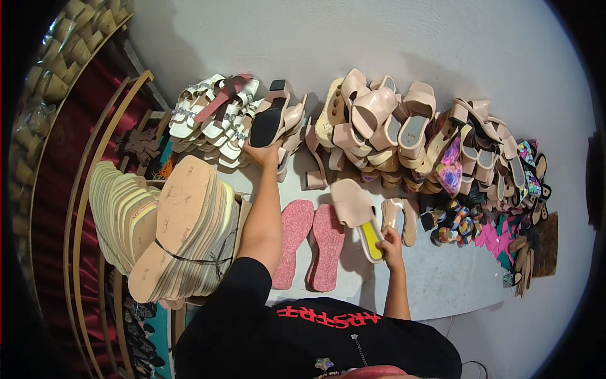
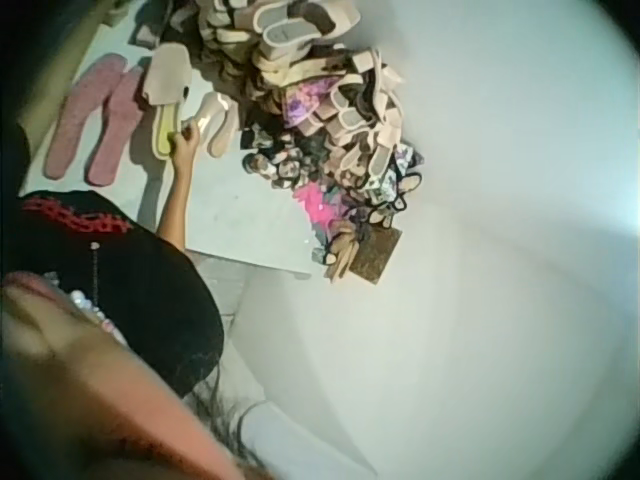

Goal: Organize and pair shoe components and finished shoes on a production table.

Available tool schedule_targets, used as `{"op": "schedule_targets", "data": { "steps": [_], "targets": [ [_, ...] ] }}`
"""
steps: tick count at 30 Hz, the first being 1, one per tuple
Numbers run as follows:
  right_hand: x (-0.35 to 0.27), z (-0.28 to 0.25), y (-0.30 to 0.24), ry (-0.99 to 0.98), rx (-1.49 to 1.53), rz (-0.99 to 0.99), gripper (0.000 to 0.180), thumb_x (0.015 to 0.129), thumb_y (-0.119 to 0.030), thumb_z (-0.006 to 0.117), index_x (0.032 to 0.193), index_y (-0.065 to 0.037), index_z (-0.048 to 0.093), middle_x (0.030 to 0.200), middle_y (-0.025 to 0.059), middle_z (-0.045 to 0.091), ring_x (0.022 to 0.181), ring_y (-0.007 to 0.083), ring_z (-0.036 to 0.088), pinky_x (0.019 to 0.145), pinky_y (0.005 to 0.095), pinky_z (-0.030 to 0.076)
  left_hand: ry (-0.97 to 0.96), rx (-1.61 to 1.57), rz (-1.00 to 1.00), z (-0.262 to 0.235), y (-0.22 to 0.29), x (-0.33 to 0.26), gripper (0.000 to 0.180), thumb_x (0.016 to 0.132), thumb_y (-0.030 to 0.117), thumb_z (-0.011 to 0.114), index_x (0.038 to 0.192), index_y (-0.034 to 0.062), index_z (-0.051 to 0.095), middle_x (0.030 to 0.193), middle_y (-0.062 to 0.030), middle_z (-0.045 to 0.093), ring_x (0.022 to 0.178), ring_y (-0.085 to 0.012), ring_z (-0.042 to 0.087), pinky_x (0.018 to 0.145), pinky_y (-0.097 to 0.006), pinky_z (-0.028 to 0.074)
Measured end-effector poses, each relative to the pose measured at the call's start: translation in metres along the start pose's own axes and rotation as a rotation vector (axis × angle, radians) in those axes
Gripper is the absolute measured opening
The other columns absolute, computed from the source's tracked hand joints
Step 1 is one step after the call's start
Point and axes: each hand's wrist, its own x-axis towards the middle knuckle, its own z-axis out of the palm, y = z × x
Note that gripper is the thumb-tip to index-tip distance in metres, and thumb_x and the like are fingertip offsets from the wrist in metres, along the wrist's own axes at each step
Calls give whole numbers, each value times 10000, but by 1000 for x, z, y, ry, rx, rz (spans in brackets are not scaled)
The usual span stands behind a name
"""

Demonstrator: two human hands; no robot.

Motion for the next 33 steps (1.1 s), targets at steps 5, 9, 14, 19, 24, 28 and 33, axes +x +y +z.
{"op": "schedule_targets", "data": {
  "steps": [5,9,14,19,24,28,33],
  "targets": [
    [-12,-12,43,140,63,6,146,587,17,469,651,-74,375,602,-13,402,557,71,404,503,195,316,9,176,101,-2,17,-12,772,393,154,798,1003,15,346,1005,-207,410,980,-362,395,857,-429,333],
    [-7,6,69,218,136,-13,176,693,20,499,663,-80,358,576,-15,411,514,62,376,459,195,289,-111,111,-20,-10,21,-9,759,401,136,796,1010,39,354,1005,-192,465,935,-367,455,838,-417,362],
    [-3,-1,85,291,-237,30,98,705,-22,499,693,-53,407,579,-7,397,531,87,401,482,229,326,-184,8,67,-20,43,-4,794,403,128,793,1066,91,358,1038,-160,489,965,-330,478,842,-398,370],
    [-12,15,40,446,-1120,-31,333,663,-128,584,959,6,509,965,195,458,902,313,438,767,408,372,-131,-62,-108,-29,55,-17,807,405,100,787,1092,85,365,1069,-139,480,982,-294,472,858,-362,361],
    [15,45,-21,340,-916,-475,323,683,-144,582,979,-31,515,1034,178,441,998,340,385,848,421,323,-128,-268,-41,-54,68,-52,845,454,102,781,1158,58,316,1115,-182,419,1019,-309,434,894,-366,328],
    [40,87,-80,-32,-630,-585,369,720,-196,579,1026,-3,505,994,168,492,956,307,457,857,364,342,-73,-279,137,-77,85,-89,841,488,82,780,1167,13,287,1134,-181,381,1047,-287,409,912,-371,306],
    [55,138,-117,-208,-539,-309,812,702,-440,605,1209,128,322,1184,269,416,1097,336,433,916,359,336,-66,-517,208,-111,105,-141,831,538,21,750,1183,23,227,1148,-154,327,1044,-241,393,920,-340,304]
  ]
}}
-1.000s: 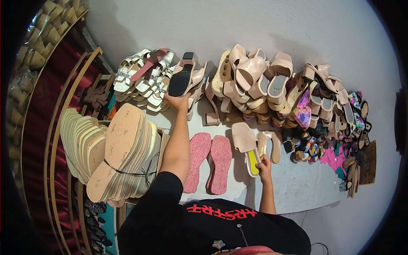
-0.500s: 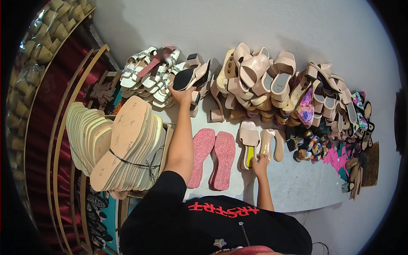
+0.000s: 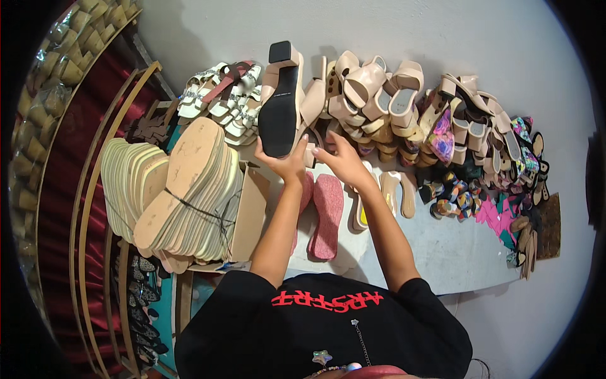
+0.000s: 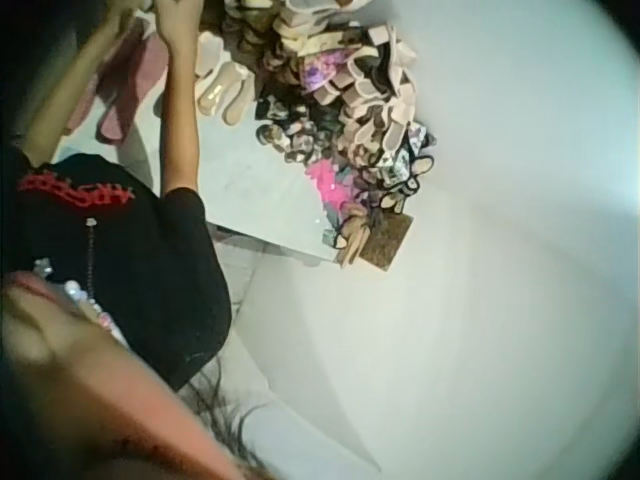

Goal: Organize and pair shoe components and finished shoes on a production table.

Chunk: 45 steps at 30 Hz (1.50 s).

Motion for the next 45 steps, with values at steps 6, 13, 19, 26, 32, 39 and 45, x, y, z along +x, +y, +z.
{"op": "schedule_targets", "data": {
  "steps": [6,13,19,26,32,39,45],
  "targets": [
    [-54,-4,-34,57,466,-15,564,636,-213,719,1076,48,482,982,87,565,900,160,529,791,278,422,-265,-176,53,-33,43,-69,866,554,16,747,1209,48,180,1108,-168,375,988,-227,446,847,-342,390],
    [-133,-43,26,363,727,178,540,622,-145,721,1076,32,487,977,84,564,866,173,550,773,278,439,-631,-101,-223,-43,50,-161,858,543,46,740,1197,28,185,1106,-164,347,1014,-233,417,865,-336,370],
    [-172,-103,93,305,584,413,477,652,-150,671,1047,32,475,887,75,574,756,154,573,675,271,472,-965,10,-202,-52,15,-228,774,659,251,701,1176,-60,217,1109,-259,366,1037,-352,411,898,-381,323],
    [-183,-115,166,254,668,588,366,655,-189,675,942,-29,514,690,-17,532,502,56,443,469,192,380,-1484,277,-329,-48,6,-218,848,696,306,667,1189,-98,109,1179,-315,353,1135,-344,374,951,-358,284],
    [-185,-116,219,152,520,700,442,648,-239,687,989,-22,507,676,-4,519,549,78,468,505,229,399,-1443,93,-370,-32,-6,-141,318,754,219,613,1006,34,556,917,-55,576,800,-149,531,717,-280,436],
    [-158,-104,167,419,-310,671,583,638,-300,694,1039,51,460,932,145,522,835,257,500,738,368,407,-658,536,-204,-30,-68,3,333,691,232,637,920,0,570,875,-156,602,849,-272,572,792,-343,419],
    [-63,-37,84,493,-491,-32,468,661,-199,629,1028,40,466,1069,233,449,1004,365,417,880,417,311,-597,1033,-254,-15,-111,46,501,663,192,623,1120,72,458,1159,-160,432,1105,-313,374,893,-429,349]
  ]
}}
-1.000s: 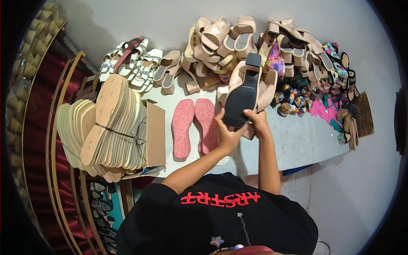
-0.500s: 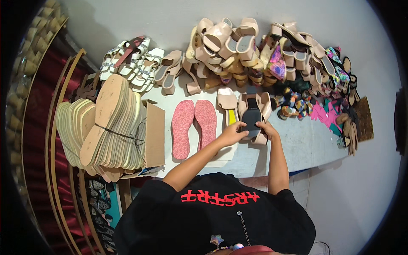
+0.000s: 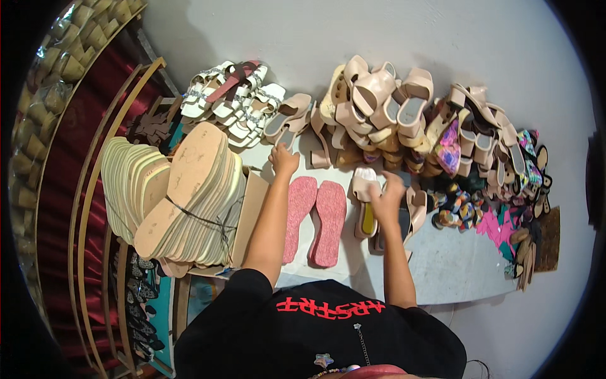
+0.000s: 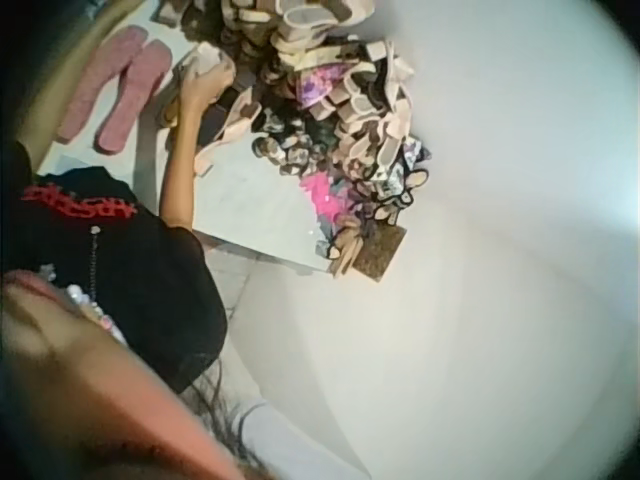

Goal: Organize and pair shoe components and finished shoes on a production table.

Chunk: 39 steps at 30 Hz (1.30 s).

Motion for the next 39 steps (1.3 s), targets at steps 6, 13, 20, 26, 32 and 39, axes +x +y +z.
{"op": "schedule_targets", "data": {
  "steps": [6,13,20,26,32,39],
  "targets": [
    [52,135,-16,-483,21,-4,547,693,-338,601,1023,82,486,968,251,502,926,400,485,813,421,392,23,-9,15,24,-5,35,588,618,183,653,1159,88,444,1222,-130,367,1120,-338,344,940,-414,310],
    [70,179,-47,-637,-365,244,496,713,-396,565,919,55,580,892,277,567,919,416,514,812,436,409,-42,95,-48,30,-11,43,615,657,195,689,1210,138,425,1278,-82,313,1151,-337,319,966,-411,271],
    [68,203,-53,-434,-38,374,482,637,-245,664,967,58,485,869,272,567,877,390,536,791,418,416,-90,101,-32,23,-3,58,675,559,179,729,1160,194,423,1162,-104,452,1027,-322,472,863,-383,394],
    [70,202,-69,-275,90,176,639,622,-206,638,1180,-23,388,912,301,522,887,441,481,796,462,389,25,-47,41,30,-13,57,597,618,135,697,1167,192,467,1167,-107,436,1006,-310,492,840,-375,415],
    [75,189,-85,-351,-111,137,665,657,-113,641,1243,-47,335,967,310,450,847,430,515,743,439,433,59,-16,-23,24,-5,48,566,619,157,694,1154,173,507,1116,-150,473,954,-318,525,802,-385,435],
    [72,195,-81,-320,-203,122,667,684,-90,638,1261,-43,308,1049,301,360,780,411,554,687,410,468,54,-25,-63,0,9,30,450,585,152,678,1026,122,591,945,-146,572,904,-316,551,772,-378,449]
  ]
}}
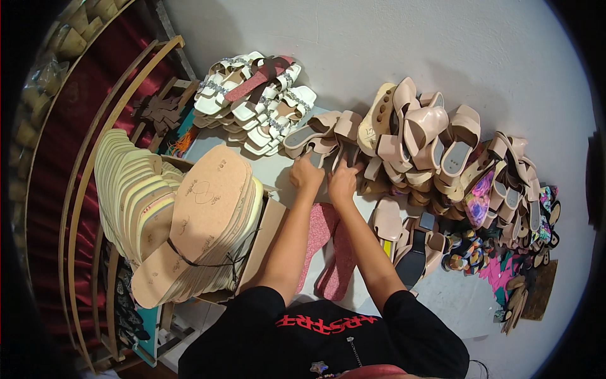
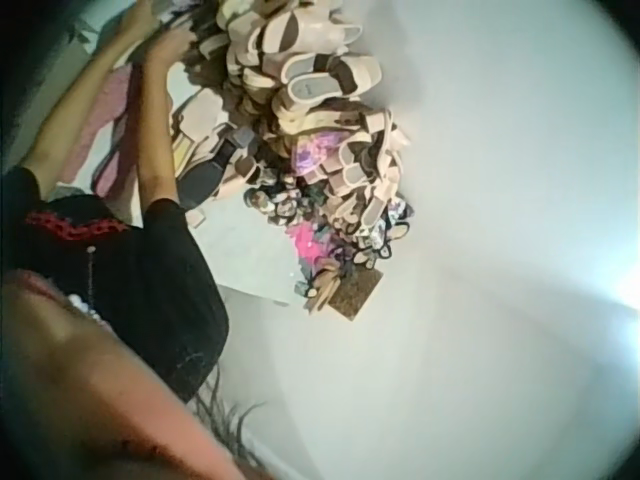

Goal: Organize and pair shoe components and finished shoes on a production table.

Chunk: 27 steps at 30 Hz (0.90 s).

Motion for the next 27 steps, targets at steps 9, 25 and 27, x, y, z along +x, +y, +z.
{"op": "schedule_targets", "data": {
  "steps": [9,25,27],
  "targets": [
    [4,-1,-1,29,-60,19,638,675,-104,648,1216,1,327,1070,280,315,726,393,572,652,387,490,-253,197,15,-59,30,-6,380,589,147,675,945,43,593,938,-178,591,911,-299,565,753,-354,470],
    [-21,-1,23,-174,-124,30,636,618,-333,720,1061,-27,384,991,259,439,886,381,516,699,418,474,-252,347,-27,-44,24,-15,759,515,270,751,1140,56,376,1038,-191,545,973,-317,534,806,-389,446],
    [-15,-1,30,-204,-97,60,617,622,-336,716,1053,-24,402,994,267,444,892,382,514,699,424,472,-220,310,-21,-67,50,-23,699,549,291,730,1111,55,387,1000,-182,561,946,-313,548,790,-387,449]
  ]
}}
